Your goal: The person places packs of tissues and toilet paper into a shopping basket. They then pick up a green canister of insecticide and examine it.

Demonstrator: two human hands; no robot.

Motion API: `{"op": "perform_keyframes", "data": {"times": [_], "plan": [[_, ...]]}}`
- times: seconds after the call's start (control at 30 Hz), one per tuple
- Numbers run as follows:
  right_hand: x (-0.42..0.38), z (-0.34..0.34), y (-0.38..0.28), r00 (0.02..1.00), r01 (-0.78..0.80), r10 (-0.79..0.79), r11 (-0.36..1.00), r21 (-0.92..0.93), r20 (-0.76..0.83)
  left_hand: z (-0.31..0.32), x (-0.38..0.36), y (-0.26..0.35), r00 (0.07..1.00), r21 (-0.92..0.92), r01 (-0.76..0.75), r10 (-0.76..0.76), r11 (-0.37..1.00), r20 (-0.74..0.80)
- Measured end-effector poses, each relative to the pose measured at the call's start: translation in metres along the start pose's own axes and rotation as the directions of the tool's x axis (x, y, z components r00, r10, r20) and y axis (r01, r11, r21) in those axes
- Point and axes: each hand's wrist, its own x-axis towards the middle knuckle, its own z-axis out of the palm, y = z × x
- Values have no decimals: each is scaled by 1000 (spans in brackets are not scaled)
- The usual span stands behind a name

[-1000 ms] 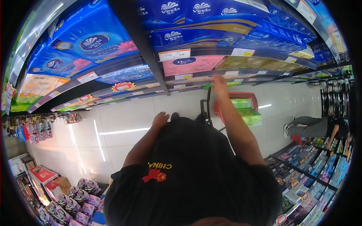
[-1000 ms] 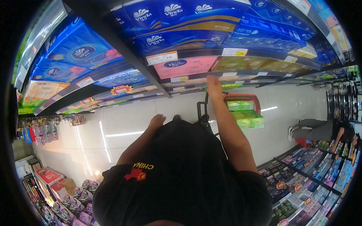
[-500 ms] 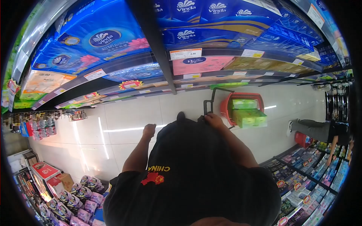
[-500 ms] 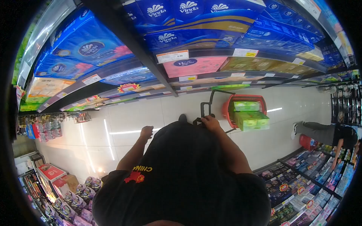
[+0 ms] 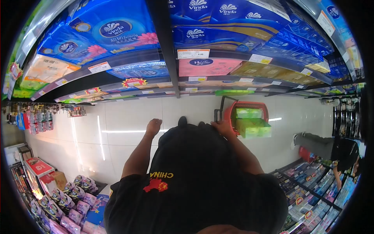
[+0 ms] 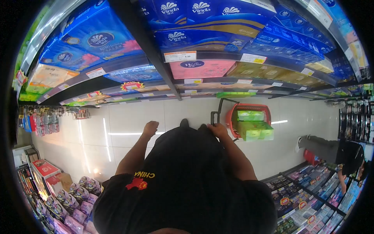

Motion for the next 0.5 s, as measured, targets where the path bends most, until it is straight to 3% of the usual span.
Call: {"op": "perform_keyframes", "data": {"times": [0.1,0.2,0.23,0.27,0.3,0.33,0.4,0.43,0.5], "plan": [[8,-9,6,999,25,-20,995,-99,47,0,-38,23,898,-384,414,-439,826,23],[11,-16,12,996,77,-72,987,-138,45,23,-68,14,950,-58,306,-300,950,83],[12,-17,17,995,93,-88,987,-127,45,34,-77,14,960,-41,275,-271,961,76],[14,-15,22,993,112,-107,986,-121,51,46,-84,15,967,-25,249,-247,968,68],[17,-8,29,986,155,-160,982,-104,-46,42,-95,46,846,-360,523,-522,773,110],[14,-7,27,988,149,-150,988,-28,-27,61,-104,38,955,-202,284,-295,937,-24],[2,-11,19,992,123,-127,985,120,23,38,-114,98,876,-269,470,-481,840,31],[-15,-20,4,987,156,-158,976,153,2,60,-117,93,888,-243,448,-459,860,15],[-9,-13,10,980,113,-158,942,315,119,97,-119,83,913,-175,400,-408,900,-11]]}}
